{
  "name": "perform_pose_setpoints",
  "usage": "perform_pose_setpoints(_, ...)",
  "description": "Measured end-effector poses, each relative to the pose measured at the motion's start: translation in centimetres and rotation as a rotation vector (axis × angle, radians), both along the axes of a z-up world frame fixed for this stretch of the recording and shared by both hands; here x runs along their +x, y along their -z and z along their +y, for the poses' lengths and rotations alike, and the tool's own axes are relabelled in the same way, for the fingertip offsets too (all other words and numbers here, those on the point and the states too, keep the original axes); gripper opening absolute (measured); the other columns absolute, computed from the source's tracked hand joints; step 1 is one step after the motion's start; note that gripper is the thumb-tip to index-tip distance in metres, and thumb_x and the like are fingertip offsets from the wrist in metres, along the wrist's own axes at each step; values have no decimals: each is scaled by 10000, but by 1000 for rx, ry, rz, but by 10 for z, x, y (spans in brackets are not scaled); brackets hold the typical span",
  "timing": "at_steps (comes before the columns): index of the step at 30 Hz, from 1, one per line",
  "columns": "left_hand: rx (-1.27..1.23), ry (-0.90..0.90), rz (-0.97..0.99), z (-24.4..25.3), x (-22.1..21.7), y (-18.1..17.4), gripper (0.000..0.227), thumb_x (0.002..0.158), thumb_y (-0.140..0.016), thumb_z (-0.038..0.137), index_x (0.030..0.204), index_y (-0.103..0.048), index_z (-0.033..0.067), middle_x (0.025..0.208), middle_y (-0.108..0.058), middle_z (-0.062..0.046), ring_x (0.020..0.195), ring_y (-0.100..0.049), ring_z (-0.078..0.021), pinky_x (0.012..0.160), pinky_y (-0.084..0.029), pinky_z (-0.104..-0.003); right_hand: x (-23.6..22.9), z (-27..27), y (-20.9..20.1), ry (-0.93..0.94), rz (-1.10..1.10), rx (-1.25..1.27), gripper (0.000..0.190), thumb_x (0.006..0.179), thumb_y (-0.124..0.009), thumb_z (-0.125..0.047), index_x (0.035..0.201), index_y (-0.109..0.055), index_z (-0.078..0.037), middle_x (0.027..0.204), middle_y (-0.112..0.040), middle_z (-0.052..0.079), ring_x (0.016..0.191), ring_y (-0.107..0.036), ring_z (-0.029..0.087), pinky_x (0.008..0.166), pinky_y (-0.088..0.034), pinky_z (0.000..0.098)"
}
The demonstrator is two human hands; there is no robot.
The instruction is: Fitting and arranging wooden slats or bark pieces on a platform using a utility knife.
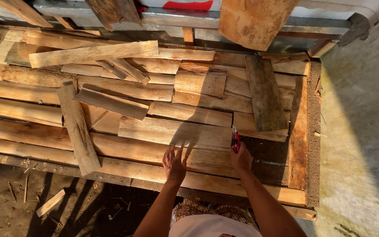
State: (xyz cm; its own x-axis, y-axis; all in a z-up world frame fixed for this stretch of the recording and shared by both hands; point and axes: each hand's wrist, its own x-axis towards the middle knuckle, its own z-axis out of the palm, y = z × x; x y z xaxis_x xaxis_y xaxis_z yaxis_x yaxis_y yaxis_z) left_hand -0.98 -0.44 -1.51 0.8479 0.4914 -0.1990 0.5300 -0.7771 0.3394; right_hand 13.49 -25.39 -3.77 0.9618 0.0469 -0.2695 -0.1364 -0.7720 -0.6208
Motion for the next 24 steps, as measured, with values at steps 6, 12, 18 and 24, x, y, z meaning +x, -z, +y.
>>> perform_pose_setpoints(6,-7,15,9,5,2,-4,607,925,-712,263,1496,-512,214,1643,-313,-113,1526,-239,-293,1215,-199,-555,9,11,5,63,140,87,307,900,-777,-308,1038,-614,-88,948,-712,164,864,-697,369,792,-549,507)
perform_pose_setpoints(12,-12,25,34,5,1,-6,599,964,-652,314,1528,-466,237,1633,-343,-89,1533,-242,-283,1210,-205,-558,24,15,33,212,259,104,308,913,-785,-294,1058,-638,-66,1005,-706,165,886,-682,373,781,-542,538)
perform_pose_setpoints(18,-58,50,156,5,8,-22,664,1009,-580,380,1605,-298,302,1692,-243,-29,1555,-149,-301,1202,-153,-589,34,9,51,257,334,109,362,879,-821,-277,1091,-610,-73,1029,-682,167,909,-668,388,760,-536,562)
perform_pose_setpoints(24,-72,42,156,3,11,-20,694,1002,-571,376,1619,-260,312,1710,-215,-18,1578,-140,-266,1200,-138,-626,31,2,63,229,273,159,318,875,-819,-241,1064,-624,-75,1002,-696,138,901,-666,346,795,-533,529)
